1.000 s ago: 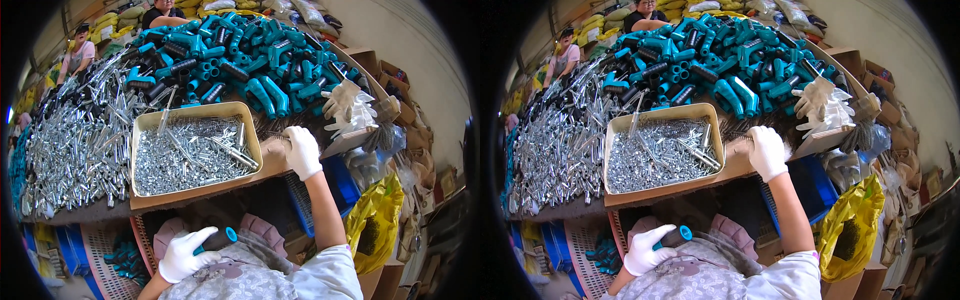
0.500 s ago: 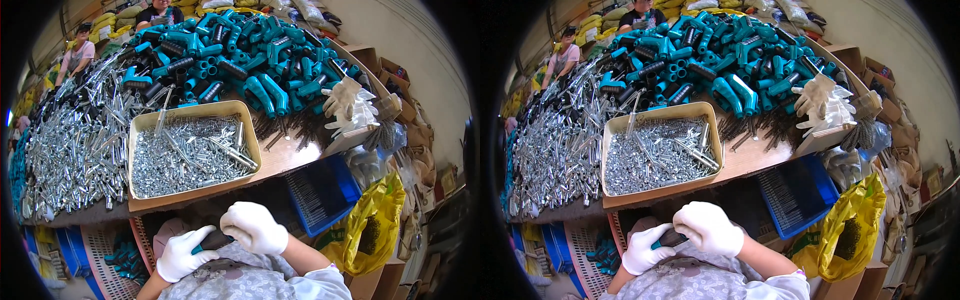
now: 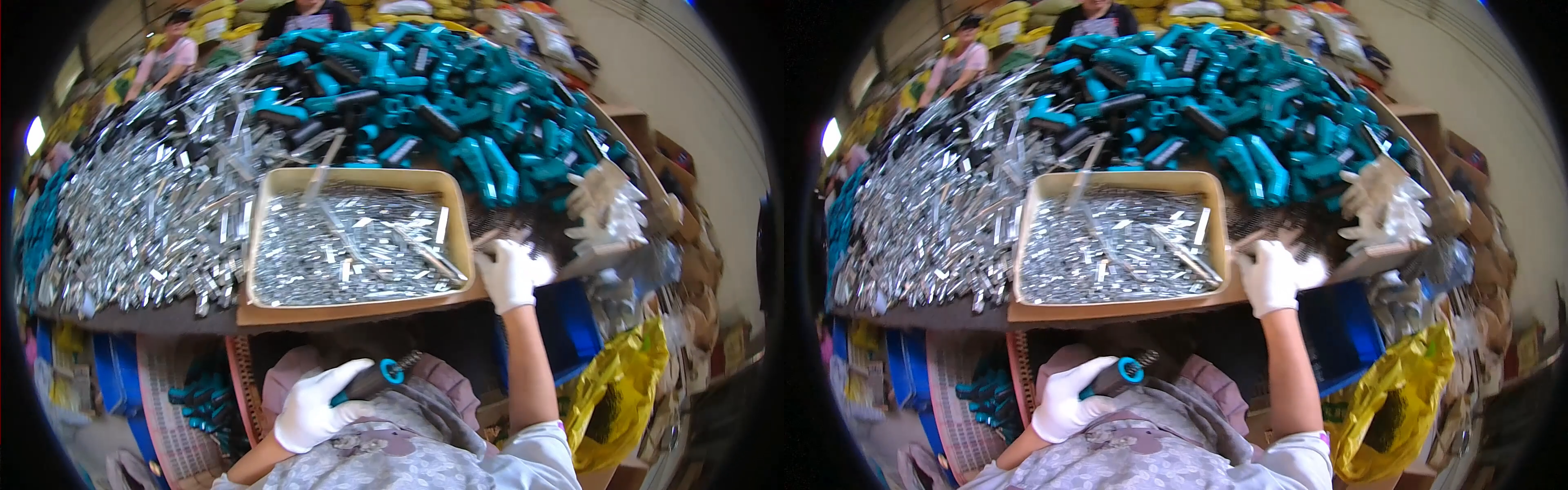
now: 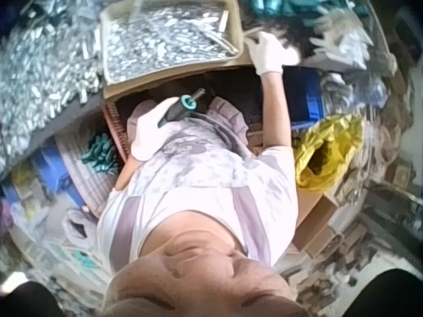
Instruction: Assembling metal and plastic components for handheld tool handles at a factory workbench.
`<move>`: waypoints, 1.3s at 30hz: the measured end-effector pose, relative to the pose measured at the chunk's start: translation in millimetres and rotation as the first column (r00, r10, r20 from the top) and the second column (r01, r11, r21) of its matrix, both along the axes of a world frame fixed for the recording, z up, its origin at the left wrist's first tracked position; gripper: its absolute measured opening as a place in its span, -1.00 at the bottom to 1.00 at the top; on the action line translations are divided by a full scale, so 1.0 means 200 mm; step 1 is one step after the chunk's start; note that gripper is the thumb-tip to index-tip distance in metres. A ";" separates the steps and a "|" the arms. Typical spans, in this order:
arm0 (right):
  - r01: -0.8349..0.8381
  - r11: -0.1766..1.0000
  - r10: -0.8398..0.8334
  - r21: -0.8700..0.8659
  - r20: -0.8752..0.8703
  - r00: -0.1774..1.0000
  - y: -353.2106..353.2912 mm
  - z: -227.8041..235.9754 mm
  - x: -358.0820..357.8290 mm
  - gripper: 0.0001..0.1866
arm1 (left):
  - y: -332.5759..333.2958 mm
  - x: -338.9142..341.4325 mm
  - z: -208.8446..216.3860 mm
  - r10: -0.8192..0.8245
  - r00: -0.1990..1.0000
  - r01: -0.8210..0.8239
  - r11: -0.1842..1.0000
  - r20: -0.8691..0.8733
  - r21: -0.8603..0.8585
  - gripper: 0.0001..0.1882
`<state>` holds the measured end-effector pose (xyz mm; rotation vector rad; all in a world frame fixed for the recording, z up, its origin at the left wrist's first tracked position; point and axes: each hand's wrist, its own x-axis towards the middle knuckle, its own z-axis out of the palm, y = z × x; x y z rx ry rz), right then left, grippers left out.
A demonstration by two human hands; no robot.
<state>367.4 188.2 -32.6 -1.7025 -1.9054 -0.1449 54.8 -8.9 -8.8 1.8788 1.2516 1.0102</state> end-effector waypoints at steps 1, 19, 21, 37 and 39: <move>0.000 0.998 0.000 -0.056 0.006 1.000 0.03 0.00 0.03 -0.81 | -0.01 0.00 0.01 0.026 1.000 -0.026 1.000 -0.009 -0.008 -0.35; -0.394 0.917 0.349 -0.056 -0.365 0.863 -0.27 0.48 -0.49 -0.94 | -0.14 -0.29 -0.09 0.030 0.980 -0.015 0.997 0.196 -0.079 -0.32; -0.595 0.803 0.566 -0.033 -0.270 0.779 -0.38 0.53 -0.83 -0.89 | -0.15 -0.30 -0.11 0.029 0.975 -0.010 0.996 0.222 -0.085 -0.31; -0.857 0.476 0.844 -0.197 0.375 0.383 -0.15 0.33 -1.64 -0.93 | -0.31 -0.44 -0.11 0.137 0.933 -0.117 0.990 0.333 -0.079 -0.33; -0.893 0.450 0.869 -0.029 0.243 0.430 -0.13 0.37 -1.54 -0.94 | -0.29 -0.44 -0.10 0.118 0.942 -0.103 0.993 0.313 -0.065 -0.33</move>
